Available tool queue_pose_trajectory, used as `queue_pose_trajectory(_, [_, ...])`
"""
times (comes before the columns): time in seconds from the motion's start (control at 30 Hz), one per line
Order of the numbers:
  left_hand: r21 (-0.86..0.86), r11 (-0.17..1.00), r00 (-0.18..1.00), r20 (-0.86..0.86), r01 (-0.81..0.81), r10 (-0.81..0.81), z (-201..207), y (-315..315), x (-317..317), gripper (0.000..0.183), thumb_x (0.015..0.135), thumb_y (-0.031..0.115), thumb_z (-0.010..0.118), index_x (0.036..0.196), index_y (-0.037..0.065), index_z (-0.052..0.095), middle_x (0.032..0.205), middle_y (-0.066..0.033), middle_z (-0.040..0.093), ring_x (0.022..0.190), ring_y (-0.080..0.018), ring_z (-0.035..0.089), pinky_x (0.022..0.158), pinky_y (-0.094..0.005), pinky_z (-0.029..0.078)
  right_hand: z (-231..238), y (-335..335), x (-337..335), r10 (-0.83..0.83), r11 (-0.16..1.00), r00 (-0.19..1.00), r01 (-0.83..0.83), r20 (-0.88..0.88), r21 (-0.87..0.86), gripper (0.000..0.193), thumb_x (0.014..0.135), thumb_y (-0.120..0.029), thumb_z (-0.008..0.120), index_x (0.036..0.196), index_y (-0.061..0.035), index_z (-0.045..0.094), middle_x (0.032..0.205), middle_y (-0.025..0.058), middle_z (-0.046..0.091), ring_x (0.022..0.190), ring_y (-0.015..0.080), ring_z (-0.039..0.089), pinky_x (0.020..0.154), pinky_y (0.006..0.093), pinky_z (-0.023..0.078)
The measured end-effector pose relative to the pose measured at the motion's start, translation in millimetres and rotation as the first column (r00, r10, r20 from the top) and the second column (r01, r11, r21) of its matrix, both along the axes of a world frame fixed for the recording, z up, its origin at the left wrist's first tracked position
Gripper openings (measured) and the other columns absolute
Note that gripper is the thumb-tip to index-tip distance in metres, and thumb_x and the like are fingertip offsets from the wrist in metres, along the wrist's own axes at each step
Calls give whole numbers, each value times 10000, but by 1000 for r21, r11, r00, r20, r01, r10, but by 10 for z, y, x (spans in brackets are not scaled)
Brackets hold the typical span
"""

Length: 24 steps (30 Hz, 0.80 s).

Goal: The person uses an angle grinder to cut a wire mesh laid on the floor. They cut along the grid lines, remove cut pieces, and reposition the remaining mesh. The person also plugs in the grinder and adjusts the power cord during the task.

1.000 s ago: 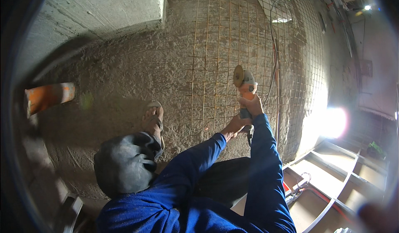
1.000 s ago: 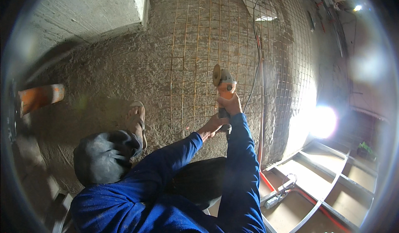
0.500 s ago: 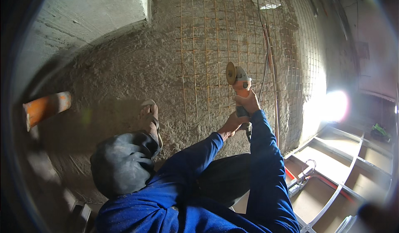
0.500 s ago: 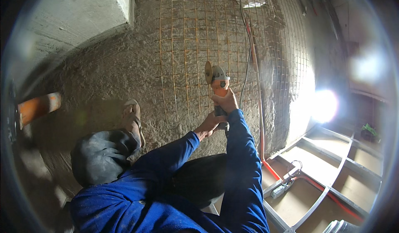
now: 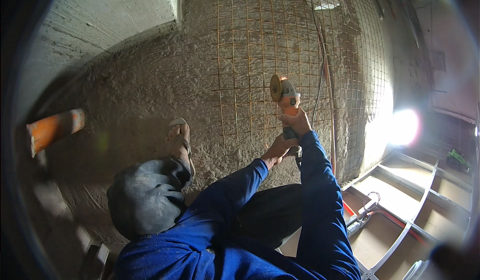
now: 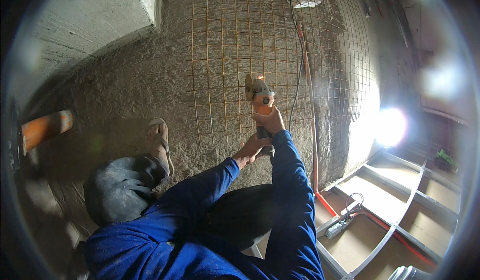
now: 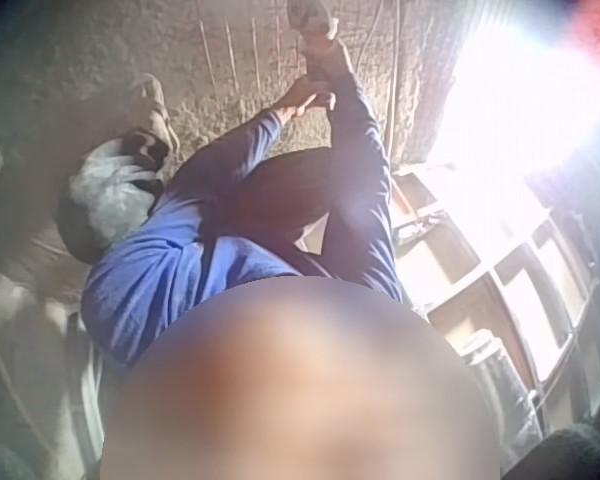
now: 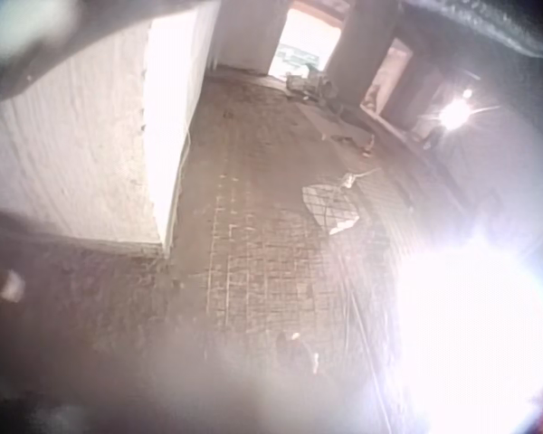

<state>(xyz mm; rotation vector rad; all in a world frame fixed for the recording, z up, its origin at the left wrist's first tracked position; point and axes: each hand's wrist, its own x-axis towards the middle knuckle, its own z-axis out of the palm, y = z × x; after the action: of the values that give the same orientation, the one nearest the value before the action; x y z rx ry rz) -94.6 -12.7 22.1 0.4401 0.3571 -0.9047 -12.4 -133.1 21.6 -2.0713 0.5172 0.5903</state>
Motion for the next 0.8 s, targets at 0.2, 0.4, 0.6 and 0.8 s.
queue_pose_trajectory(0.2, [3, 1000, 1000, 0, 4, -4, -26, -24, -16, 313, 811, 170, 739, 1065, 81, 580, 886, -18, 649, 754, -144, 656, 689, -340, 582, 19, 19, -8, 1, 1000, 1000, -1, 14, 16, 511, 709, -225, 823, 1106, -16, 579, 924, 49, 631, 755, 135, 615, 669, 295, 539])
queue_pose_trajectory(0.4, [-14, 1000, 1000, 3, -12, 12, 1, -14, -20, 292, 814, 157, 733, 1050, 79, 581, 871, -24, 646, 734, -147, 656, 679, -340, 588, 75, 36, -17, -11, 999, 1000, 10, 3, 42, 512, 709, -230, 821, 1108, -15, 584, 929, 43, 631, 766, 133, 612, 665, 298, 526])
queue_pose_trajectory(0.6, [10, 1000, 999, -25, -22, 22, 13, -26, -39, 290, 808, 163, 737, 1044, 84, 588, 860, -21, 645, 738, -143, 652, 683, -354, 588, 50, 15, -16, 18, 999, 1000, -18, 2, 36, 516, 707, -227, 816, 1115, -17, 579, 940, 48, 635, 771, 134, 613, 675, 297, 525])
queue_pose_trajectory(0.8, [23, 1000, 1000, -8, -1, 1, -17, -36, -45, 320, 788, 197, 752, 1057, 94, 611, 880, -8, 646, 769, -137, 641, 713, -373, 585, 30, 9, -25, -8, 999, 1000, 8, 6, 44, 567, 697, -238, 823, 1151, -8, 572, 963, 54, 641, 797, 137, 615, 701, 298, 528])
